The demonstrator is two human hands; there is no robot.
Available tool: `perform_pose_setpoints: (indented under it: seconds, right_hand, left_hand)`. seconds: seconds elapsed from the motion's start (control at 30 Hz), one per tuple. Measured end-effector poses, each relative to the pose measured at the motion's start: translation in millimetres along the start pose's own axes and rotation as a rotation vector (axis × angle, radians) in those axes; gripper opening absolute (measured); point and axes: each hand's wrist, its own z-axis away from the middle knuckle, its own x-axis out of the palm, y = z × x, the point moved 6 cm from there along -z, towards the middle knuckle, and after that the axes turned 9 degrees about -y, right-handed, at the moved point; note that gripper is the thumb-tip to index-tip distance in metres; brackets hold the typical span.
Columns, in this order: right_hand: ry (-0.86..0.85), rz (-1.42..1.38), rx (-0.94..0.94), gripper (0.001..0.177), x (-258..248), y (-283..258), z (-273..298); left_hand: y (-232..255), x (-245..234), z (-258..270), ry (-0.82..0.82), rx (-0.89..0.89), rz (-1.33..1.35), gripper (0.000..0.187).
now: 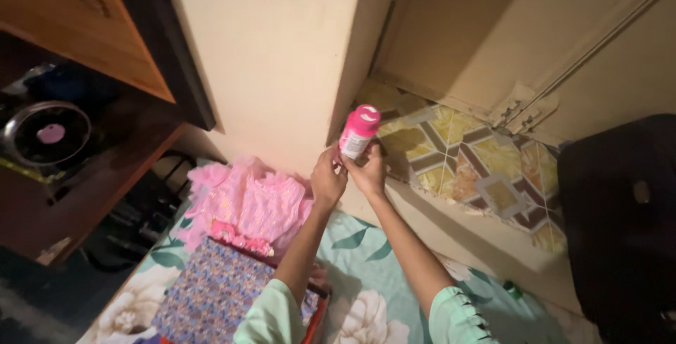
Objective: The person packs various items into a purple travel bag, including clothing, personal care bottles, and small boxed items, then zips it shut and lifts it up.
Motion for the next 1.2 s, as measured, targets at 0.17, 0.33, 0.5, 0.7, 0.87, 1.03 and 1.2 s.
perform_pose_setpoints:
  seconds: [0.17,0.33,0.5,0.7,0.87,1.03,1.2]
  right_hand:
    - [-0.010,0.195,-0.048,0.060,1.1,0.7,-18.5]
    - [-0.017,0.163,-0.109,0.064,1.7,1.2,-28.7]
    - [-0.144,0.296,0.093,0.048,10.5,31.5,-35.8]
    - [-0.326,0.404,0.179,0.054,15.5,47.9,-20.8]
    - [-0.256,0.499,-0.223,0.069,16.6,43.1,51.7]
    - [-0.378,0.427,-0.004,0.071,23.1,83.3,149.7]
    - [-0.310,0.222,0.358,0.062,2.8,119.9,250.5]
  left_hand:
    - [-36.3,26.0,-16.3,-0.010,-0.032,0.002,0.066]
    - [-40.4,34.8,-27.3,-0.027,-0.066,-0.041,0.064]
    - [-42.5,38.9,-23.5,-0.051,-0.065,-0.012,0.065]
    - [-69.0,46.3,-10.6,-0.120,0.184,-0.039,0.074]
    - [-92.0,50.5,56.1,-0.291,0.114,-0.092,0.067]
    - [-97.6,49.7,166.7,-0.517,-0.204,-0.221,0.083]
    - [-92.6,36.5,251.9,-0.468,-0.100,-0.170,0.062]
